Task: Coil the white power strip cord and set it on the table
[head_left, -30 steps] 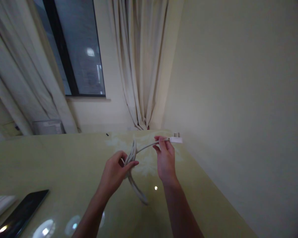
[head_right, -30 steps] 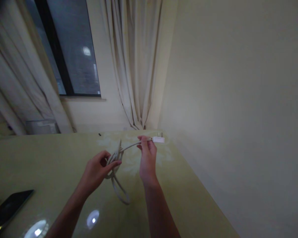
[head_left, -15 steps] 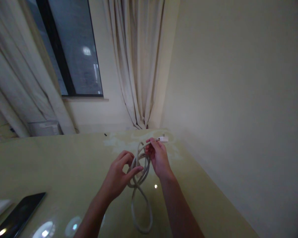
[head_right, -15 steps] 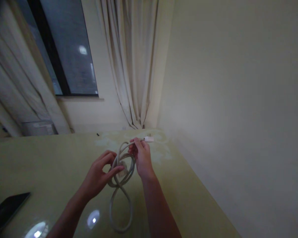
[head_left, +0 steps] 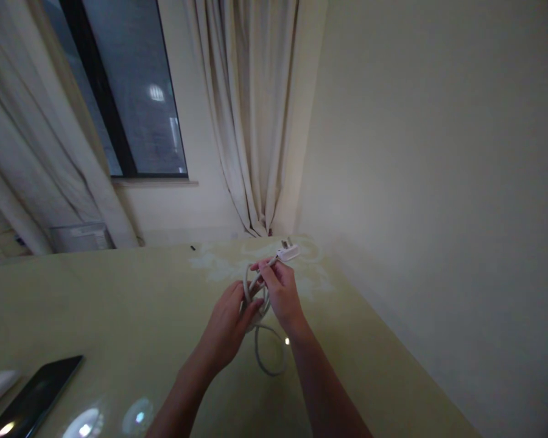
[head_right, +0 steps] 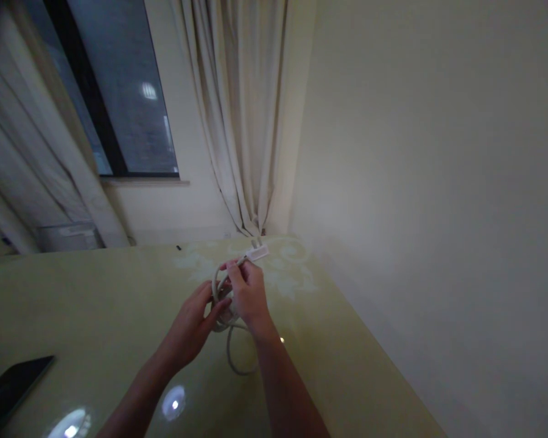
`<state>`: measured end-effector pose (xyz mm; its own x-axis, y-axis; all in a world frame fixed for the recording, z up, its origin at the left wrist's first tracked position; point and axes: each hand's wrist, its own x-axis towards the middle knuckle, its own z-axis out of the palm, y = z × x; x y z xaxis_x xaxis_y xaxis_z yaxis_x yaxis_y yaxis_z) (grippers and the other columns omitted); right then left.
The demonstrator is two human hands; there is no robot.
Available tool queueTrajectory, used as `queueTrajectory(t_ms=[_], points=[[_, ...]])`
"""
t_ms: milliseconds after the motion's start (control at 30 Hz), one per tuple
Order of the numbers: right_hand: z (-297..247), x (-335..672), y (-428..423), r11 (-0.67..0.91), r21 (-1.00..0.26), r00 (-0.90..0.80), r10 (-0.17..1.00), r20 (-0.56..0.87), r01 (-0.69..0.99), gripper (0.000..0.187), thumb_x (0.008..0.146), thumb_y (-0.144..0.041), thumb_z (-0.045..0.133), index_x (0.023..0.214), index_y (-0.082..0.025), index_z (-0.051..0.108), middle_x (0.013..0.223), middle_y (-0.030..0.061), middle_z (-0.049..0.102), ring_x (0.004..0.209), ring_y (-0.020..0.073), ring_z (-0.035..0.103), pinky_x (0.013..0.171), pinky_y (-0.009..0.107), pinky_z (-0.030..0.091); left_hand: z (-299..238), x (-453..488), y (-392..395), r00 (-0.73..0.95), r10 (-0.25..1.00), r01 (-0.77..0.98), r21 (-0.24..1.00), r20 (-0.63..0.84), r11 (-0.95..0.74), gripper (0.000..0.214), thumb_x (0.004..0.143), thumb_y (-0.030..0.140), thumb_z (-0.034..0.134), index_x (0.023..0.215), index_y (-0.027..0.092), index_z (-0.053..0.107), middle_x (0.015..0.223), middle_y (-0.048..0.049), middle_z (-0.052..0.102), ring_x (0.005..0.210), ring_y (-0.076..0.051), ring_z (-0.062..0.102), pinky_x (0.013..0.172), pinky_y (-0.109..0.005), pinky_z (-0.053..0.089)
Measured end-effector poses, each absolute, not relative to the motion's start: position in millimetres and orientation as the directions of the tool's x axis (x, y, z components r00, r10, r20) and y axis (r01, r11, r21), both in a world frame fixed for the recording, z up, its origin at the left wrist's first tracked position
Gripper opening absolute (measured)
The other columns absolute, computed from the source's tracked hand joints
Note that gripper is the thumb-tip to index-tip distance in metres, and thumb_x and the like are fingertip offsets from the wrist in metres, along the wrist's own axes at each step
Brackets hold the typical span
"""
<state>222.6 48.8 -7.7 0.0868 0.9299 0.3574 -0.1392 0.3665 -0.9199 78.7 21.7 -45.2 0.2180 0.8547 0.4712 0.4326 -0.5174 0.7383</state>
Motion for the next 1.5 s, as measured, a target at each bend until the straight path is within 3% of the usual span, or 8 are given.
queueTrajectory(t_ms=[133, 300, 500, 700, 867, 1100, 1333, 1500], points=[[-11, 219, 51, 0.347, -0.937, 0.01, 0.938, 0.346, -0.047, 0.041, 0.092, -0.055, 0.068, 0.083, -0.016, 0.078, 0.07, 0.0011, 0.064, 0.069, 0.015, 0.055, 0.065, 0.027, 0.045, -43, 73, 26, -0.035, 0.925, 0.351, 0.872, 0.378, -0.343, 0.042, 0.103, 0.057, 0.048, 0.096, 0.021, 0.068, 0.088, -0.0069, 0.073, 0.081, -0.024, 0.069, 0.072, -0.035, 0.054], [-18, 213, 59, 0.268, -0.924, 0.008, 0.961, 0.277, -0.271, 0.048, 0.089, -0.065, 0.07, 0.096, -0.017, 0.077, 0.075, 0.0009, 0.067, 0.068, 0.0134, 0.055, 0.067, 0.027, 0.043, -31, 53, 25, -0.263, 0.886, 0.35, 0.893, 0.383, -0.282, 0.048, 0.097, 0.065, 0.053, 0.095, 0.02, 0.07, 0.091, -0.0066, 0.076, 0.079, -0.023, 0.069, 0.068, -0.031, 0.052], [-10, 224, 58, 0.273, -0.87, 0.056, 0.96, 0.275, -0.411, 0.04, 0.087, -0.052, 0.08, 0.107, -0.018, 0.076, 0.088, 0.0027, 0.072, 0.072, 0.0123, 0.061, 0.068, 0.025, 0.045, -26, 47, 25, -0.206, 0.908, 0.317, 0.902, 0.366, -0.292, 0.049, 0.096, 0.064, 0.055, 0.103, 0.019, 0.073, 0.089, -0.0062, 0.077, 0.079, -0.022, 0.07, 0.067, -0.03, 0.053], [-7, 222, 53, 0.384, -0.884, 0.034, 0.92, 0.39, -0.268, 0.035, 0.084, -0.045, 0.084, 0.104, -0.018, 0.072, 0.091, 0.0017, 0.072, 0.076, 0.0137, 0.062, 0.072, 0.026, 0.05, -35, 48, 32, -0.277, 0.882, 0.377, 0.887, 0.382, -0.266, 0.048, 0.098, 0.058, 0.052, 0.113, 0.019, 0.076, 0.101, -0.0079, 0.08, 0.089, -0.025, 0.072, 0.076, -0.034, 0.055], [-10, 222, 52, 0.364, -0.926, -0.043, 0.928, 0.369, -0.1, 0.037, 0.084, -0.042, 0.083, 0.111, -0.018, 0.072, 0.1, 0.0055, 0.076, 0.084, 0.0173, 0.067, 0.077, 0.029, 0.052, -36, 36, 34, -0.311, 0.829, 0.411, 0.853, 0.464, -0.323, 0.05, 0.098, 0.054, 0.054, 0.13, 0.02, 0.073, 0.133, -0.0106, 0.075, 0.121, -0.03, 0.069, 0.105, -0.042, 0.053], [-15, 202, 41, 0.453, -0.886, -0.242, 0.875, 0.42, 0.099, 0.027, 0.085, -0.03, 0.081, 0.109, -0.021, 0.075, 0.094, 0.0013, 0.076, 0.082, 0.0164, 0.067, 0.076, 0.028, 0.05, -36, 42, 32, -0.2, 0.774, 0.494, 0.744, 0.601, -0.45, 0.038, 0.1, 0.047, 0.055, 0.122, 0.025, 0.077, 0.137, -0.0089, 0.073, 0.132, -0.029, 0.064, 0.121, -0.05, 0.039], [-23, 188, 43, 0.422, -0.872, -0.178, 0.904, 0.388, 0.248, 0.026, 0.088, -0.03, 0.077, 0.112, -0.021, 0.076, 0.094, 0.0024, 0.078, 0.081, 0.0171, 0.068, 0.074, 0.027, 0.049, -35, 45, 33, -0.199, 0.846, 0.333, 0.846, 0.495, -0.417, 0.044, 0.099, 0.05, 0.057, 0.125, 0.02, 0.075, 0.13, -0.011, 0.077, 0.118, -0.028, 0.071, 0.107, -0.045, 0.054], [-30, 187, 44, 0.35, -0.888, -0.09, 0.937, 0.339, 0.297, 0.014, 0.085, -0.021, 0.072, 0.097, -0.019, 0.077, 0.082, 0.0047, 0.077, 0.07, 0.0186, 0.068, 0.067, 0.028, 0.05, -33, 56, 27, 0.008, 0.776, 0.401, 0.708, 0.631, -0.581, 0.032, 0.103, 0.04, 0.057, 0.124, 0.027, 0.077, 0.137, -0.0081, 0.072, 0.128, -0.025, 0.065, 0.114, -0.044, 0.049]])
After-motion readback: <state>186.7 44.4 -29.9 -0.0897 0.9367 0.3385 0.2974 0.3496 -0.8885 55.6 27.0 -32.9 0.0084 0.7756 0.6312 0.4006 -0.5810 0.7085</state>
